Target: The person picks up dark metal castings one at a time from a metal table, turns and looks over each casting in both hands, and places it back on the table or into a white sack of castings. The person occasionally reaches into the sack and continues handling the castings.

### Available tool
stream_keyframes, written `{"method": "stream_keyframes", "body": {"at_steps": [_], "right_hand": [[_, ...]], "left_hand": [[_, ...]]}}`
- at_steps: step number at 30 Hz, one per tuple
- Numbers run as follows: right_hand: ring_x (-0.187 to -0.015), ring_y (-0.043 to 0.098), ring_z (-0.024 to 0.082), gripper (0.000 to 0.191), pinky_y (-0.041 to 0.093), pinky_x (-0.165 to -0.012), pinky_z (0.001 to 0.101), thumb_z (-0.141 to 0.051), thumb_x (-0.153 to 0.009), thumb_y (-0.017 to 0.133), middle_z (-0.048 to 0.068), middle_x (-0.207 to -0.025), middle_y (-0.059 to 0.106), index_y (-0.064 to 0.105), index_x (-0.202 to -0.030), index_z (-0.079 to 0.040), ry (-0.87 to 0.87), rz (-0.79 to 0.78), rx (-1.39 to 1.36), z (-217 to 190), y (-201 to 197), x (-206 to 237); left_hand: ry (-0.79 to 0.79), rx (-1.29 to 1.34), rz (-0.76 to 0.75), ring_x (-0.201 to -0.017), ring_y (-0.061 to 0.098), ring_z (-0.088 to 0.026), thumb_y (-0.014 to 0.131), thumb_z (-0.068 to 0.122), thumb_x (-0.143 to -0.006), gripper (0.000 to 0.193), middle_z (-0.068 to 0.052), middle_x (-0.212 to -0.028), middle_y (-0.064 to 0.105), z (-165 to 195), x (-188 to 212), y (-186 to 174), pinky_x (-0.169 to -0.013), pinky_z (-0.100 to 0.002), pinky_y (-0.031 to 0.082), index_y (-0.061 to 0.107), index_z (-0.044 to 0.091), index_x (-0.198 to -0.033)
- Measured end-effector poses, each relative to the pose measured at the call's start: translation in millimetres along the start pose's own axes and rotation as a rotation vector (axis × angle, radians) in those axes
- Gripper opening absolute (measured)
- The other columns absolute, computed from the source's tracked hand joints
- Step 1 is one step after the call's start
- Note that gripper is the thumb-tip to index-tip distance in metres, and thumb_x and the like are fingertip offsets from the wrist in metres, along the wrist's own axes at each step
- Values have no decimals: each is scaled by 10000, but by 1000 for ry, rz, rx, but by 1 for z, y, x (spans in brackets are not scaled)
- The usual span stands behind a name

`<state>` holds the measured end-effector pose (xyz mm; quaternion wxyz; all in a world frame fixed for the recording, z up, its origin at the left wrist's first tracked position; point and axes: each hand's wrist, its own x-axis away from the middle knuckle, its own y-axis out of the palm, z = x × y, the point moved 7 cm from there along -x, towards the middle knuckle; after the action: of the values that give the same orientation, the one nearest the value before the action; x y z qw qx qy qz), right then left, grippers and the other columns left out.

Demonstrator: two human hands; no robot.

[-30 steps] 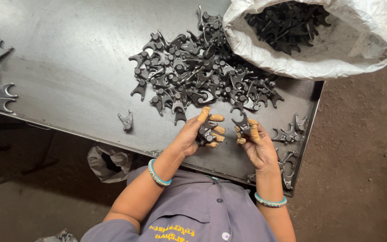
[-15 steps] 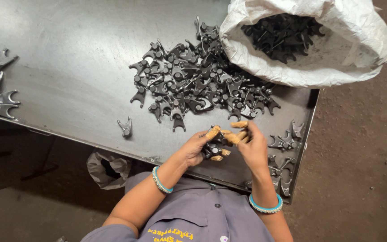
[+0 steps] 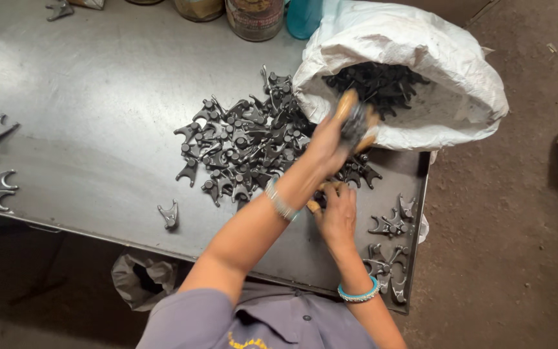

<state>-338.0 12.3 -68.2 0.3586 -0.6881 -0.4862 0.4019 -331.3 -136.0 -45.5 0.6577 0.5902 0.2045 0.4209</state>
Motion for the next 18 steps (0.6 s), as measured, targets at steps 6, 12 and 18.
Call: {"method": "stream_keyframes", "body": {"at_steps": [6, 12, 18], "right_hand": [[-1009, 602, 343, 420, 476, -914, 458, -91, -672, 873, 94, -1056, 701, 701, -1054, -81, -60, -30, -60, 9, 0, 26], [-1004, 669, 224, 455, 534, -920, 366, 13, -727, 852, 88, -1074, 709, 657, -1136, -23, 212, -53, -500, 56, -2, 53], [-1166, 668, 223, 479, 575, -1006, 373, 128, -808, 735, 116, -1243, 666, 567, -1241, 12, 194, -76, -1269, 62, 3, 66]], "left_hand": [[101, -479, 41, -1210, 572, -142, 575, 89, -990, 643, -17, -1430, 500, 19, -32, 17, -917, -403, 509, 310, 217, -1561], [154, -746, -97, -998, 663, -133, 685, 120, -986, 415, -68, -1180, 716, 25, 70, -44, -833, -281, 541, 621, 9, -1380], [287, -1074, 8, -979, 676, -96, 733, 97, -924, 316, -32, -1135, 739, 30, 149, -83, -823, -222, 549, 712, 19, -1230]]}}
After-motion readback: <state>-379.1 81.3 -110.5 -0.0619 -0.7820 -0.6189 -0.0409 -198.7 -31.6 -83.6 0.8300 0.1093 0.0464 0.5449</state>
